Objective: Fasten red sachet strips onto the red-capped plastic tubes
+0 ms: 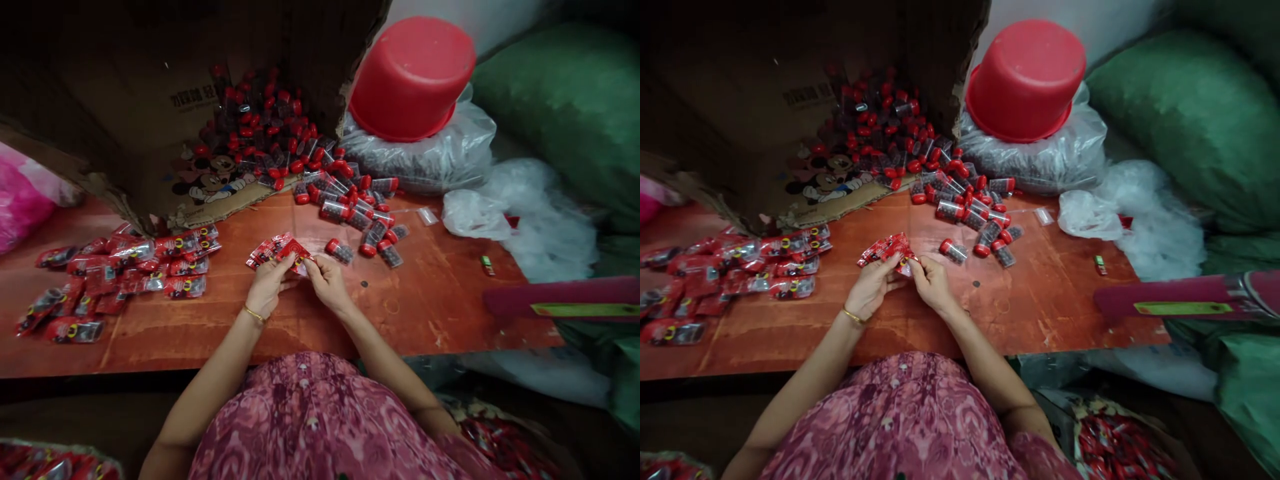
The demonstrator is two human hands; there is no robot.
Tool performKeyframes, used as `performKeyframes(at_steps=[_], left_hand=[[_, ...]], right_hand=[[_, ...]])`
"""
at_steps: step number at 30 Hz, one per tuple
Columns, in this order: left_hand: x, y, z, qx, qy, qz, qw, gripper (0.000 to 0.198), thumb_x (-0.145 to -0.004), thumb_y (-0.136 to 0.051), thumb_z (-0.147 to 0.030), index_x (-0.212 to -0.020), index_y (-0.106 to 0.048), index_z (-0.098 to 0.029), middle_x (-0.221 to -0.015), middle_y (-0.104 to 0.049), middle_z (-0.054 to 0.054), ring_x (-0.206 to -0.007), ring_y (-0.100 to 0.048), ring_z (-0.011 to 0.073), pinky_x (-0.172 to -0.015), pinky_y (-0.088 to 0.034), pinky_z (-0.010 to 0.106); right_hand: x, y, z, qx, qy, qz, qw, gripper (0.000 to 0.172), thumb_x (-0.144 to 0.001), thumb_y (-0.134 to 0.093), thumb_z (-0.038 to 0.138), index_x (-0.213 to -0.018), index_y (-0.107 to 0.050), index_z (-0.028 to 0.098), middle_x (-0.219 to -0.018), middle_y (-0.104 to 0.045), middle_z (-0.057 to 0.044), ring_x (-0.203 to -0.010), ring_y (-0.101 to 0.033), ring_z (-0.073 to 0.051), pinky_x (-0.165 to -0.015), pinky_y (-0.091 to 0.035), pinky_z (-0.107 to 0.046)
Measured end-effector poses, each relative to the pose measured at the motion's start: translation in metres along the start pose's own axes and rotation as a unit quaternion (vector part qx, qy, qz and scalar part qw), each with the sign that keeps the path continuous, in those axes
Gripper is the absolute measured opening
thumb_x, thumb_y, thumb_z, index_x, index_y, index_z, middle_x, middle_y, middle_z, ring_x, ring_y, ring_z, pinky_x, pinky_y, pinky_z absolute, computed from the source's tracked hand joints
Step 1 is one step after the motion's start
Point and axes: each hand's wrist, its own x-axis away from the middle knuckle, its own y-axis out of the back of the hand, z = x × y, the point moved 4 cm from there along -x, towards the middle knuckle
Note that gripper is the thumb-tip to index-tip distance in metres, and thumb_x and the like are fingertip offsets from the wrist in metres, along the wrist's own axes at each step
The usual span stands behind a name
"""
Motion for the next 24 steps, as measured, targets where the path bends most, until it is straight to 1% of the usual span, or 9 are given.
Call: performKeyframes(at_steps=[2,5,10,12,15,17,20,22,24], left_hand=[[-0.0003,0.0005,-0.0002,0.007,0.013,0.010,1.000,0.044,-0.041,-0.084,-0.045,-0.067,-0.065,-0.015,-0.062,-0.067,0.000,-0.054,-0.060,0.0097,-0.058,-0.048,0.022],[-0.0007,-0.0001,-0.0011,0.001,0.006,0.007,1.000,0.046,-0.036,-0.085,-0.043,-0.065,-0.065,-0.015,-0.061,-0.067,0.000,-0.055,-0.059,0.0095,-0.058,-0.048,0.021],[-0.0012,-0.0040,0.0001,0.001,-0.034,-0.010,0.999,0.043,-0.037,-0.085,-0.045,-0.060,-0.066,-0.013,-0.054,-0.065,0.001,-0.054,-0.058,0.0103,-0.058,-0.047,0.022],[-0.0019,-0.0043,-0.0007,0.016,-0.062,-0.021,0.998,0.042,-0.039,-0.084,-0.044,-0.061,-0.067,-0.013,-0.057,-0.066,0.001,-0.054,-0.057,0.0102,-0.058,-0.047,0.022],[-0.0036,-0.0041,-0.0014,0.023,-0.077,-0.029,0.996,0.039,-0.043,-0.083,-0.042,-0.063,-0.068,-0.013,-0.062,-0.068,0.002,-0.058,-0.059,0.0111,-0.060,-0.047,0.023],[-0.0041,-0.0041,-0.0016,0.021,-0.081,-0.025,0.996,0.038,-0.045,-0.083,-0.042,-0.064,-0.067,-0.013,-0.064,-0.069,0.002,-0.062,-0.061,0.0124,-0.063,-0.048,0.024],[-0.0022,-0.0047,-0.0010,0.018,-0.077,-0.004,0.997,0.039,-0.046,-0.082,-0.044,-0.066,-0.067,-0.013,-0.067,-0.069,0.003,-0.067,-0.064,0.0145,-0.066,-0.049,0.025],[0.0003,-0.0045,0.0008,0.018,-0.057,0.007,0.998,0.041,-0.048,-0.081,-0.047,-0.067,-0.067,-0.014,-0.066,-0.069,0.003,-0.067,-0.064,0.0150,-0.064,-0.050,0.025],[0.0028,-0.0032,0.0023,0.024,-0.038,0.006,0.999,0.040,-0.051,-0.080,-0.048,-0.069,-0.066,-0.014,-0.066,-0.069,0.003,-0.063,-0.064,0.0141,-0.063,-0.050,0.024]], right_hand=[[-0.0003,0.0028,0.0011,0.016,0.018,0.005,1.000,0.036,-0.083,-0.041,0.043,-0.055,-0.037,0.022,-0.052,-0.034,0.004,-0.050,-0.033,-0.010,-0.050,-0.029,-0.024],[-0.0003,0.0055,0.0014,0.035,0.029,0.011,0.999,0.035,-0.084,-0.042,0.042,-0.055,-0.038,0.022,-0.053,-0.036,0.004,-0.051,-0.035,-0.010,-0.051,-0.030,-0.025],[0.0023,0.0044,-0.0015,0.021,0.020,0.012,1.000,0.035,-0.084,-0.043,0.042,-0.057,-0.043,0.021,-0.055,-0.040,0.003,-0.053,-0.040,-0.011,-0.053,-0.034,-0.025],[0.0032,0.0043,-0.0026,-0.002,0.009,0.017,1.000,0.033,-0.084,-0.044,0.043,-0.061,-0.049,0.021,-0.058,-0.046,0.002,-0.056,-0.043,-0.012,-0.055,-0.037,-0.025],[0.0032,0.0067,-0.0032,-0.030,-0.017,0.022,0.999,0.031,-0.081,-0.049,0.048,-0.068,-0.056,0.020,-0.063,-0.054,0.000,-0.058,-0.046,-0.013,-0.057,-0.040,-0.026],[0.0024,0.0082,-0.0037,-0.047,-0.040,0.029,0.998,0.034,-0.080,-0.050,0.052,-0.070,-0.058,0.020,-0.060,-0.053,0.001,-0.054,-0.044,-0.012,-0.053,-0.039,-0.025],[0.0019,0.0081,-0.0048,-0.064,-0.069,0.033,0.995,0.038,-0.078,-0.050,0.056,-0.068,-0.057,0.020,-0.055,-0.047,0.003,-0.049,-0.039,-0.011,-0.047,-0.034,-0.024],[0.0025,0.0075,-0.0047,-0.061,-0.069,0.010,0.996,0.038,-0.079,-0.050,0.056,-0.064,-0.054,0.020,-0.053,-0.044,0.003,-0.048,-0.038,-0.010,-0.047,-0.033,-0.024],[0.0042,0.0065,-0.0033,-0.044,-0.052,-0.015,0.998,0.038,-0.080,-0.049,0.054,-0.061,-0.052,0.020,-0.053,-0.044,0.003,-0.049,-0.039,-0.011,-0.049,-0.034,-0.025]])
